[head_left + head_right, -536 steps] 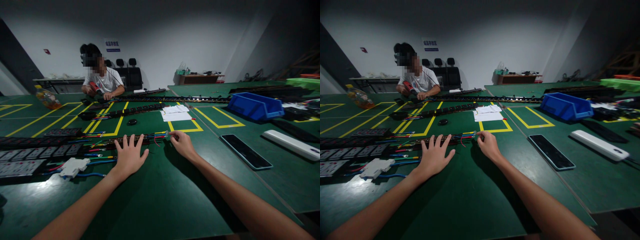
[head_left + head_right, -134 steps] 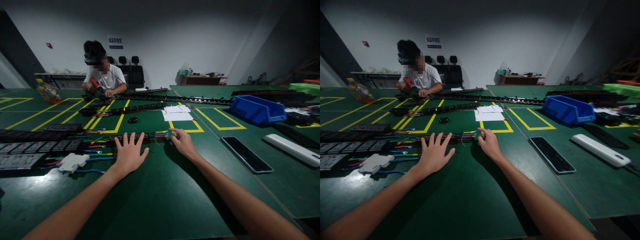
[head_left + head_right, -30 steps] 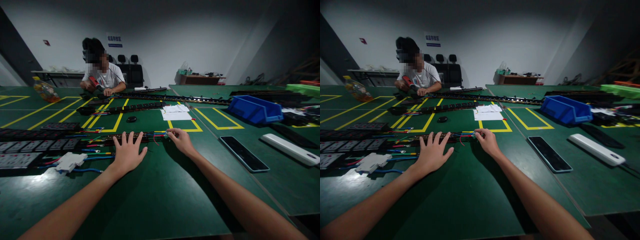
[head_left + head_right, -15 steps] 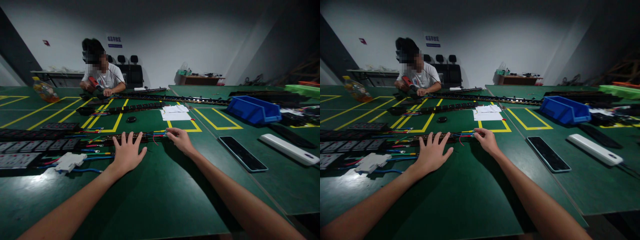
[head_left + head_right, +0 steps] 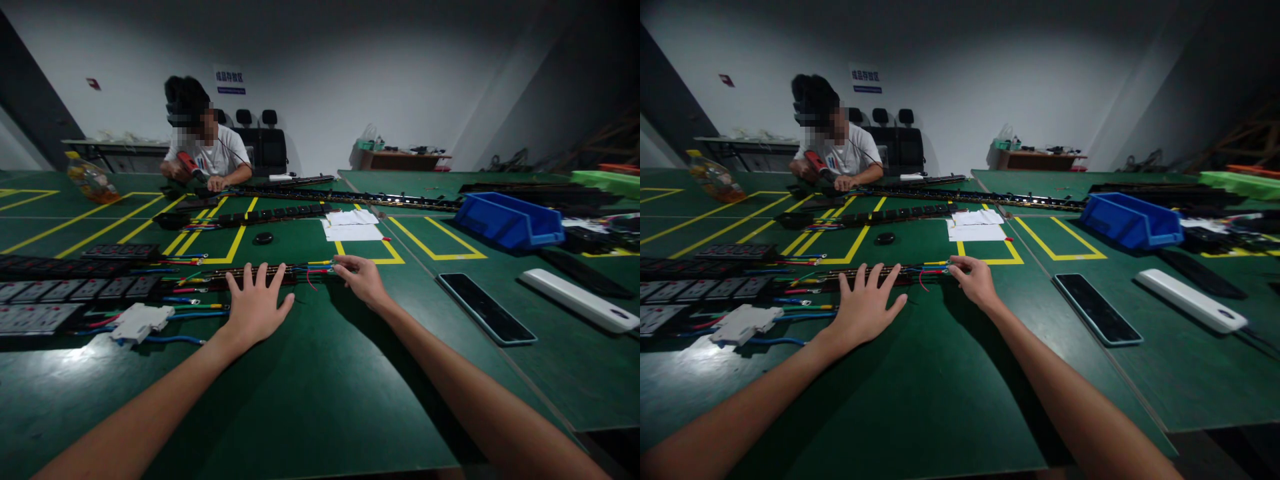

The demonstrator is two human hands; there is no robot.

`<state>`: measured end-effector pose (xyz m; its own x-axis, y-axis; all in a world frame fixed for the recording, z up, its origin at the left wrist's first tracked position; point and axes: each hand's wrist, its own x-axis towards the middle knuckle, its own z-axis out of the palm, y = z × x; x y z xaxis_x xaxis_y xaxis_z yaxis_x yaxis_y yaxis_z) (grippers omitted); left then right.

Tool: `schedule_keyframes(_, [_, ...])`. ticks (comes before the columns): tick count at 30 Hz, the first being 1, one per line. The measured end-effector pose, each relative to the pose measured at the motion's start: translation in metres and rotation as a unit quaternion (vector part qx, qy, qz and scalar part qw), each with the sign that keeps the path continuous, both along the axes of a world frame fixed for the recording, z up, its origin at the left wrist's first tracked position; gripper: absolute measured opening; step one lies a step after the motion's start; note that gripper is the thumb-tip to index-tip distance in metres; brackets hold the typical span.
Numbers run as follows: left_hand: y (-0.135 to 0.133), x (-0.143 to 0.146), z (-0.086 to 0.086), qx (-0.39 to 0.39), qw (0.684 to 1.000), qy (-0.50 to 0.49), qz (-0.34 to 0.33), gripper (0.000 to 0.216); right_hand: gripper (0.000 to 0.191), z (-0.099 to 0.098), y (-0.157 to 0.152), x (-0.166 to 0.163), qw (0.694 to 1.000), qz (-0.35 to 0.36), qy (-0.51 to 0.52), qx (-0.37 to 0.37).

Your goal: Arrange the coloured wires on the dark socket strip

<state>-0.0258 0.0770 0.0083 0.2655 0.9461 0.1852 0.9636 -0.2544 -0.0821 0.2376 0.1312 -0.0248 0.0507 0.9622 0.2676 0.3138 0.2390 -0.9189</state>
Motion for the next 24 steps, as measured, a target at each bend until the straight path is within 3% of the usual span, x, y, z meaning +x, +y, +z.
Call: schedule_keyframes(24, [0.0002,0.0005,0.0,0.002,1.0,0.003,0.001,0.075,0.035,-0.0027,0.0035,0.0028,1.0,-0.008,-0.016,0.022])
